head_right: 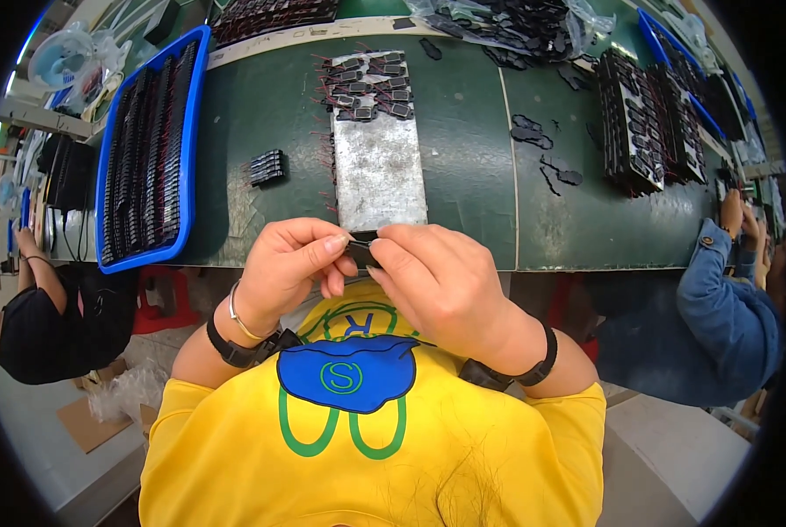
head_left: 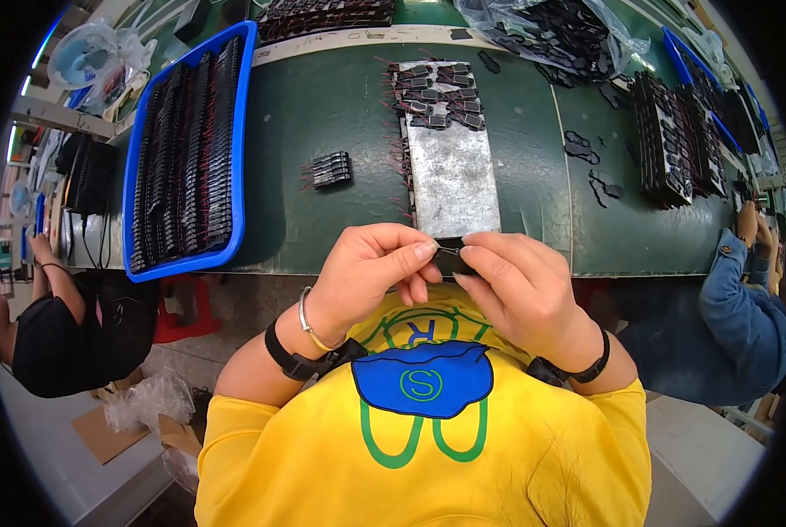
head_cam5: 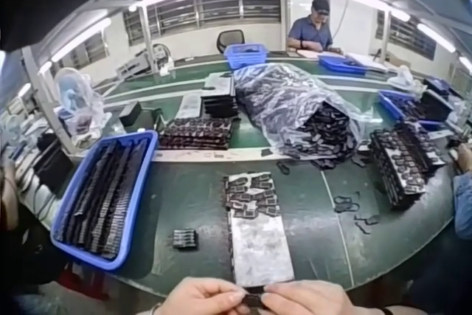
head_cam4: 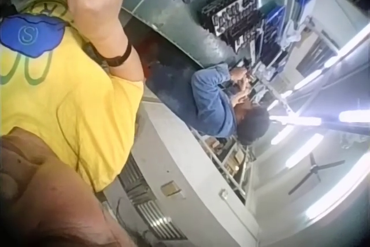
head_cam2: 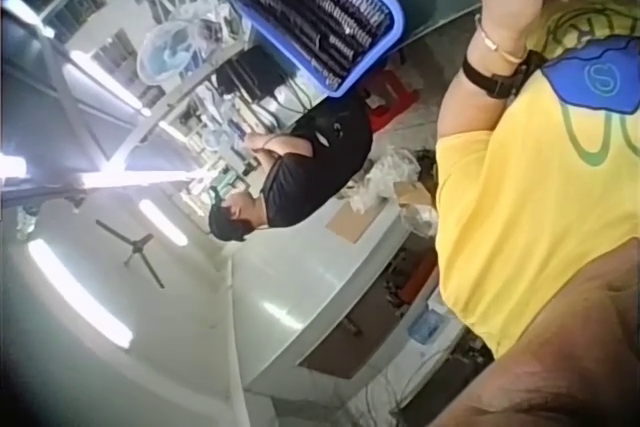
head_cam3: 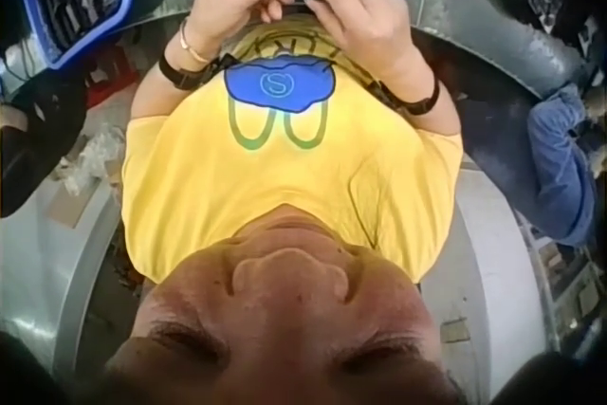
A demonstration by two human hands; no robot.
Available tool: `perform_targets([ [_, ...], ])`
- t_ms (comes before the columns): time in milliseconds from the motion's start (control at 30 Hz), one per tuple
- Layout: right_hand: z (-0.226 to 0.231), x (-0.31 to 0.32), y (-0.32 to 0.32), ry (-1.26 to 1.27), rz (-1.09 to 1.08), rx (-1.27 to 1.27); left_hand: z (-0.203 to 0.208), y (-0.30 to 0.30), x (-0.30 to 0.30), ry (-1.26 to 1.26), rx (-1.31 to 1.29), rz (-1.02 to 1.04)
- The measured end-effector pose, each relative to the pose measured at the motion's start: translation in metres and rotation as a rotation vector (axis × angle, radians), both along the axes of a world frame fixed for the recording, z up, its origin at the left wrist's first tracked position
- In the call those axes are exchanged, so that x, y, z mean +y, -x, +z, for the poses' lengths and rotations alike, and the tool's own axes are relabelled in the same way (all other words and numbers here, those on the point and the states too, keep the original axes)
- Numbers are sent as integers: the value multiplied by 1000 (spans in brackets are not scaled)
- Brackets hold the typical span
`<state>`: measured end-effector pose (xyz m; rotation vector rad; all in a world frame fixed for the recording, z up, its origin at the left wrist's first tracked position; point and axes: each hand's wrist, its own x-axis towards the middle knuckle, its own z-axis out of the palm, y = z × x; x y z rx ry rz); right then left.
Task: The person picks up a speaker and a plastic casing, fits the speaker into the casing by hand, and places the assembled unit onto a metal plate, repeating the process for multiple units.
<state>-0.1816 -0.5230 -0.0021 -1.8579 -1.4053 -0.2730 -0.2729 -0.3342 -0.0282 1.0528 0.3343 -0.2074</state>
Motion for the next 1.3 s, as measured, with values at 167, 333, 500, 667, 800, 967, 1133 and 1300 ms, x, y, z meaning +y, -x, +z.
perform_targets([
  [167,-4,0,1,17,5,9,-1,1,1,46,-13,-14],
  [333,-6,0,1,7,2,21,-1,2,1,55,-22,-14],
  [500,-8,0,2,2,-8,18,-1,3,0,57,-31,-9],
  [667,-10,1,3,-26,-9,13,0,4,-2,38,-48,-1],
  [800,-12,1,2,-41,2,-4,-1,6,-3,27,-52,7],
  [967,-13,2,3,-49,-3,-9,1,7,-2,26,-62,4],
  [1133,-13,3,4,-51,19,-64,8,11,-7,-166,-188,21],
  [1300,-13,4,2,-78,48,-148,5,14,-6,-565,-328,-5],
])
